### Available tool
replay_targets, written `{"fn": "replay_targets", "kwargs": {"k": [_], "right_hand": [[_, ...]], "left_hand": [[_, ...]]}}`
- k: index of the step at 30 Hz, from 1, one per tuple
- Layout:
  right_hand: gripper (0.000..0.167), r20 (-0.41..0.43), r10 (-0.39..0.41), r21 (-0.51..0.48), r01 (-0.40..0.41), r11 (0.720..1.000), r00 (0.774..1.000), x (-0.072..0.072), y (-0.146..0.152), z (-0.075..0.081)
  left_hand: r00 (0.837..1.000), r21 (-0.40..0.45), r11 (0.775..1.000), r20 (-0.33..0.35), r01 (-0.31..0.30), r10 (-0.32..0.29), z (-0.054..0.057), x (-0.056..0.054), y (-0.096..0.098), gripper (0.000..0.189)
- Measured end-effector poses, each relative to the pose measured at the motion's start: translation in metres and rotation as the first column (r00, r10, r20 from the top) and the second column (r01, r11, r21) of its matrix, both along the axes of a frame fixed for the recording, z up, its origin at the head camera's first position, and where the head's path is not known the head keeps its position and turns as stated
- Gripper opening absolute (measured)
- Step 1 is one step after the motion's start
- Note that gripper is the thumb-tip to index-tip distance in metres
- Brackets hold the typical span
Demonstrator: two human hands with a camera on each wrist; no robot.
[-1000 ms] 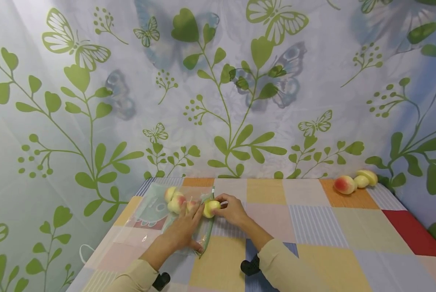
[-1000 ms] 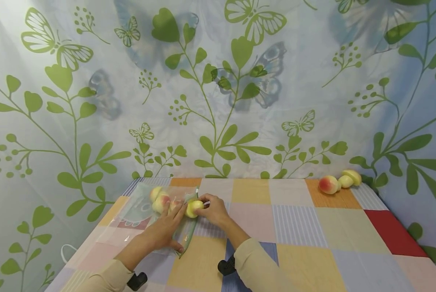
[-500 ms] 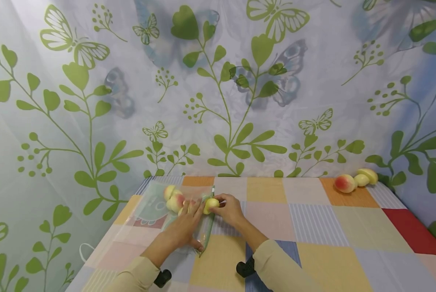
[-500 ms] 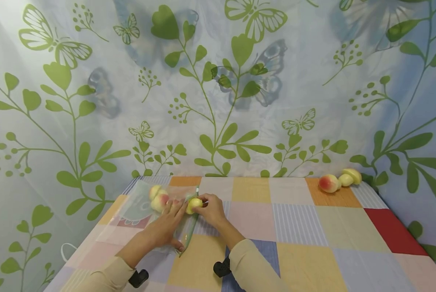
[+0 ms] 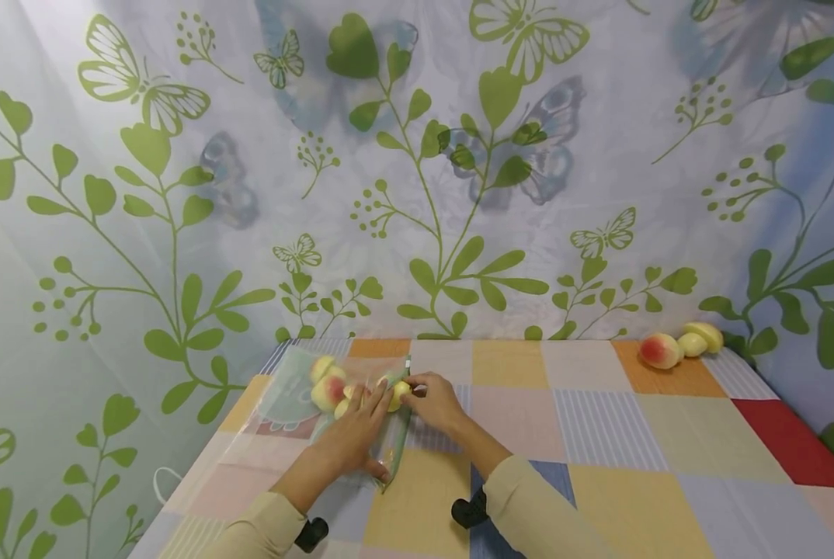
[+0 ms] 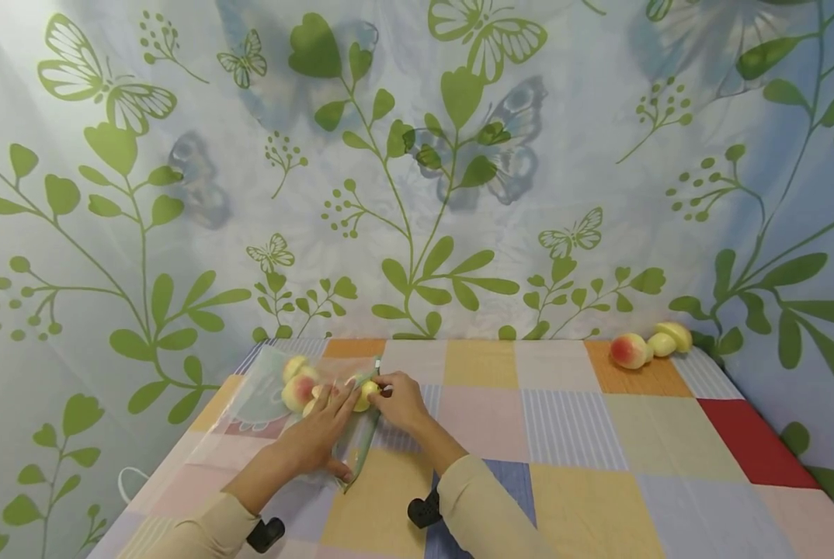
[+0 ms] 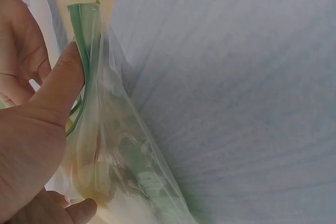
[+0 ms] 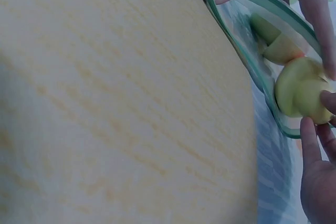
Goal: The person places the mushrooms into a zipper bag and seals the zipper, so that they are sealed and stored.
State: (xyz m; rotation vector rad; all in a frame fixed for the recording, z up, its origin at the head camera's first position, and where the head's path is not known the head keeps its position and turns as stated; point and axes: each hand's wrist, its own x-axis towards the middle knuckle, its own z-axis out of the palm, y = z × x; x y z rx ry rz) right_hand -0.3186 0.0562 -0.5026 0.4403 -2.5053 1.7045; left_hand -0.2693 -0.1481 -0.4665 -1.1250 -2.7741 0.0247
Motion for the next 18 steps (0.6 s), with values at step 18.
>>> {"fn": "replay_targets", "kwargs": {"k": [18], "right_hand": [[0.028,0.029,-0.040,-0.037,0.041,0.998,0.999,-0.0041,-0.0004,-0.0047]], "left_hand": [[1.000,-0.016,1.000,0.002,-0.019,0.019,0.0014,0.0030,0.0012,0.135]]}}
